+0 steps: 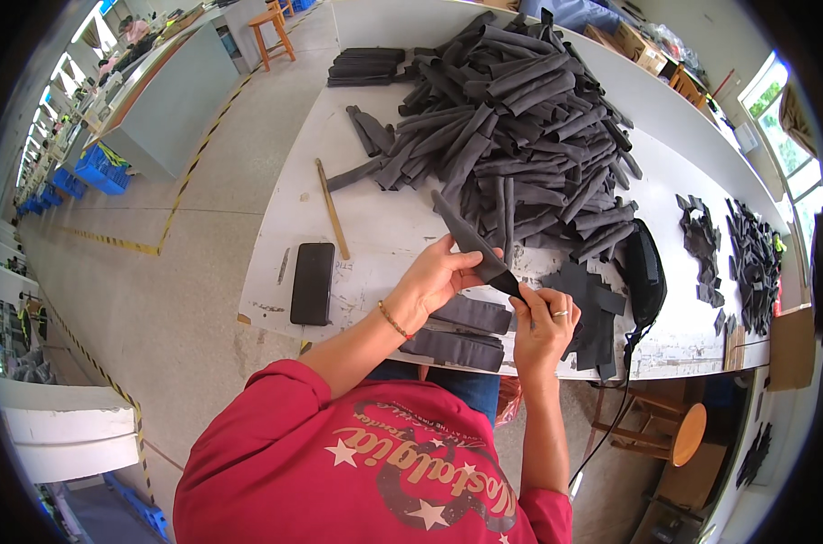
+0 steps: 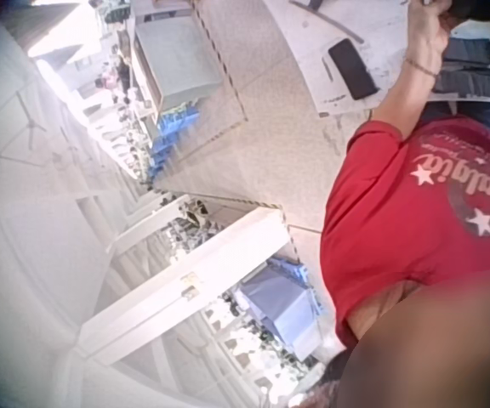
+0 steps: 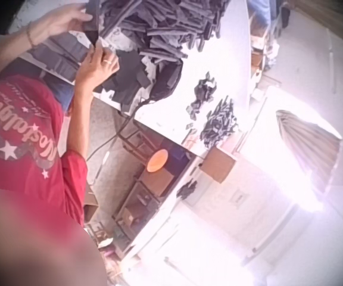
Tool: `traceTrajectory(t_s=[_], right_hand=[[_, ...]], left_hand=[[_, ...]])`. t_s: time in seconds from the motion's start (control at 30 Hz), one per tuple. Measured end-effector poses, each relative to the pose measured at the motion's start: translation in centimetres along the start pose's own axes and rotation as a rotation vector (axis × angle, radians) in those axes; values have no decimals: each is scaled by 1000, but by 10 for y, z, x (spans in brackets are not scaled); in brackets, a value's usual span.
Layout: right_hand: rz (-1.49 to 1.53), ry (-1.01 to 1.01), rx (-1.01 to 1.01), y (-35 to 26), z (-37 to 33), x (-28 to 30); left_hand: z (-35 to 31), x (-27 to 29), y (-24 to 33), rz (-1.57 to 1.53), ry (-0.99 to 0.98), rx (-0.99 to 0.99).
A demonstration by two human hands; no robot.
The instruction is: The recorder is sorting through and inspecting long black foam or rubber parts on a large work surface.
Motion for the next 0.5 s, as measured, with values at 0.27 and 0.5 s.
traceTrajectory(t_s=[0.27,0.5], right_hand=[[-88,-3,-11,-19,0,-13],[162,-118,-60,-32,-21,-32]], left_hand=[[-25,-29,-9,78,68,-248],[-17,-29,-7,-25,-110,-227]])
Point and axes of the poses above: each hand's wrist, its own z-axis towards the middle knuckle, its own x-axis out of the back of the hand, y = z × x, the point moved 5 cm from there along z, towards the middle knuckle, and after that the axes turned 7 degrees about x, right-handed, at the moved point
